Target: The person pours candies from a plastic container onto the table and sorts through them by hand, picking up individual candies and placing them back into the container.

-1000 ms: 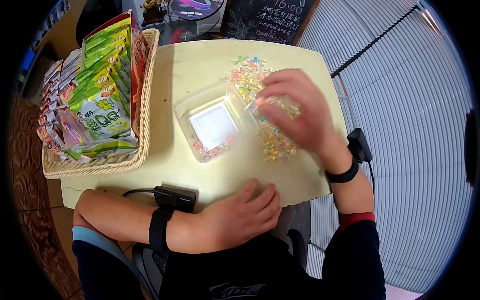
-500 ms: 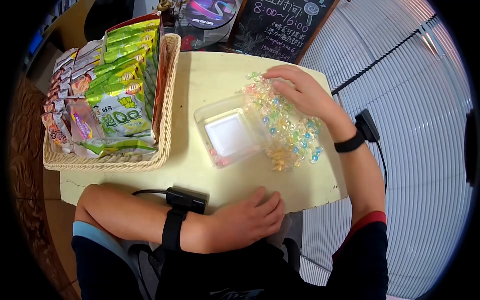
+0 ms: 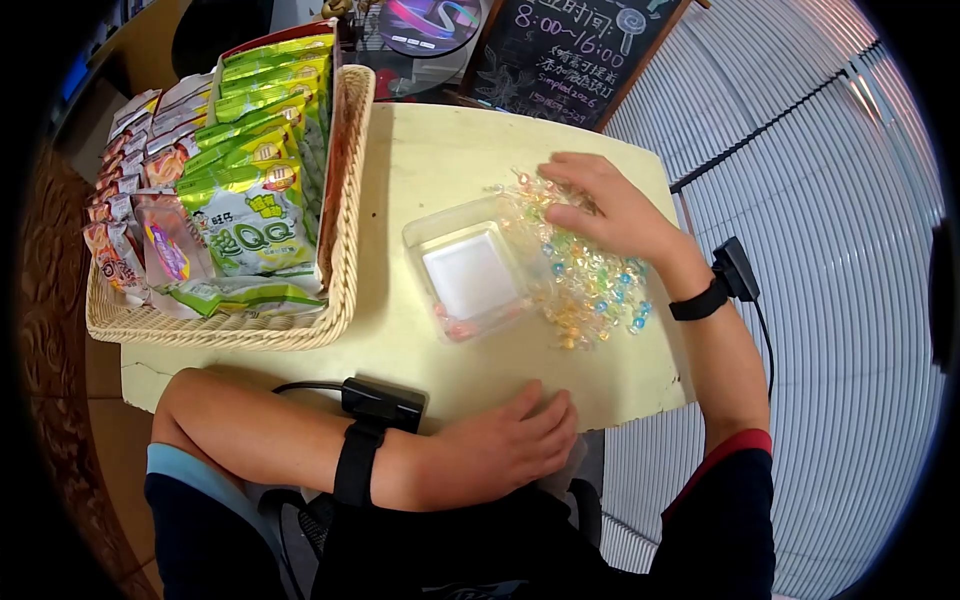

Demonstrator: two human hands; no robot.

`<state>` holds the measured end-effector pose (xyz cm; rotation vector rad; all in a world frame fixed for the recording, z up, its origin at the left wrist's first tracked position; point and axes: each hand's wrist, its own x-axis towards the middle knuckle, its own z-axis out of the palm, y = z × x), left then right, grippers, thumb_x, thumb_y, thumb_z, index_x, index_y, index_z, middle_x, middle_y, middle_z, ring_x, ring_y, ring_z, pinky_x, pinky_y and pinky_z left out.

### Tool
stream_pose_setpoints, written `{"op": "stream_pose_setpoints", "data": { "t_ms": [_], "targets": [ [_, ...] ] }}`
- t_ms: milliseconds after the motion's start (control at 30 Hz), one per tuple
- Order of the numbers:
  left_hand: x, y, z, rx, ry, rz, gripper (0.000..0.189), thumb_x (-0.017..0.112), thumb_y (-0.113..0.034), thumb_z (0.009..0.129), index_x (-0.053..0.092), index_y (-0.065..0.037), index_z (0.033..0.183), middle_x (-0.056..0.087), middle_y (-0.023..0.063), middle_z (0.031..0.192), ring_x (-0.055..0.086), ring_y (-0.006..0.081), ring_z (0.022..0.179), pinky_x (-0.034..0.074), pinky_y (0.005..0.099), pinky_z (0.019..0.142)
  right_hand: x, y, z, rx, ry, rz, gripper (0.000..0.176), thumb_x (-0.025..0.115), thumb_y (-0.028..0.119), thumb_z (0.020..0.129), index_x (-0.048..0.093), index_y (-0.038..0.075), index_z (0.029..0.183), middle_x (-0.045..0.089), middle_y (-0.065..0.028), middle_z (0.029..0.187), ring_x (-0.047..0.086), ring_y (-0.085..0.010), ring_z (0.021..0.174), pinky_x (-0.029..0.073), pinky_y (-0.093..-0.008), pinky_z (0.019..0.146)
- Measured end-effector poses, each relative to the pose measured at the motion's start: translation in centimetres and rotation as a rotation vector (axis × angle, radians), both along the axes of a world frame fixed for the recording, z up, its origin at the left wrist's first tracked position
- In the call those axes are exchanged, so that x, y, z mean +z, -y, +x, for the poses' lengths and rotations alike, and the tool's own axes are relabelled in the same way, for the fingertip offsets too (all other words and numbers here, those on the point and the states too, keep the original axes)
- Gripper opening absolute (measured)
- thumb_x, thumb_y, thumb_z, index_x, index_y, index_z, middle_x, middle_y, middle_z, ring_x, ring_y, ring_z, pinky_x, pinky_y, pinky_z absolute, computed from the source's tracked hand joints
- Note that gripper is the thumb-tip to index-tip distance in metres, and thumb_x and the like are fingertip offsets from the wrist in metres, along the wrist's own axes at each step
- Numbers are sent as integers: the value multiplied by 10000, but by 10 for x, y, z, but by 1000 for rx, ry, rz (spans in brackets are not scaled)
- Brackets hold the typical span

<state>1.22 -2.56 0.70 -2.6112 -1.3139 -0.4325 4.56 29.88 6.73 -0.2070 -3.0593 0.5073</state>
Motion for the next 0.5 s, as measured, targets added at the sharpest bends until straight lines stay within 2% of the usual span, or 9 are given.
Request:
{"op": "stream_pose_setpoints", "data": {
  "t_ms": [67, 100, 167, 200, 433, 500],
  "targets": [
    [3, 0, -1, -24, -10, -8, 518, 600, -305, 1001, 607, -15, 1431, 602, 181, 1446, 535, 356, 1422, 440, 528, 1148, 3, 13, -4, 89, -124, 22, 559, 711, 374, 1042, 651, 58, 1499, 506, -248, 1647, 444, -415, 1544, 369, -471, 1275],
    [5, 0, -1, -17, -18, -17, 520, 597, -308, 1005, 607, -15, 1434, 604, 183, 1444, 535, 358, 1419, 439, 529, 1149, 0, 18, -9, 75, -129, 19, 559, 711, 374, 1042, 651, 58, 1499, 506, -248, 1647, 444, -415, 1544, 369, -471, 1275],
    [7, -1, 0, -15, -30, -31, 522, 595, -311, 1008, 607, -14, 1438, 606, 185, 1442, 535, 359, 1417, 439, 531, 1150, -7, 25, -24, 254, -150, 38, 544, 731, 344, 1017, 662, 84, 1490, 513, -233, 1644, 442, -410, 1545, 371, -482, 1276],
    [8, -1, -1, -8, -34, -29, 522, 593, -314, 1012, 608, -17, 1440, 608, 185, 1438, 536, 358, 1414, 439, 530, 1150, -8, 30, -26, 271, -142, 44, 523, 742, 325, 1001, 685, 99, 1469, 545, -206, 1624, 458, -405, 1534, 380, -489, 1272],
    [8, 0, -1, 2, -23, -36, 523, 594, -322, 1013, 608, -36, 1451, 608, 178, 1432, 537, 353, 1410, 441, 518, 1151, -5, 25, 14, 247, -45, 47, 453, 809, 213, 946, 749, 98, 1379, 604, -177, 1574, 502, -376, 1504, 410, -468, 1251],
    [9, -1, -2, 0, -29, -47, 528, 596, -323, 1012, 603, -36, 1456, 604, 178, 1439, 536, 352, 1414, 441, 520, 1153, 2, 23, 30, 196, -154, -71, 402, 815, 174, 939, 772, 92, 1330, 646, -171, 1518, 558, -362, 1451, 439, -445, 1223]
  ]
}}
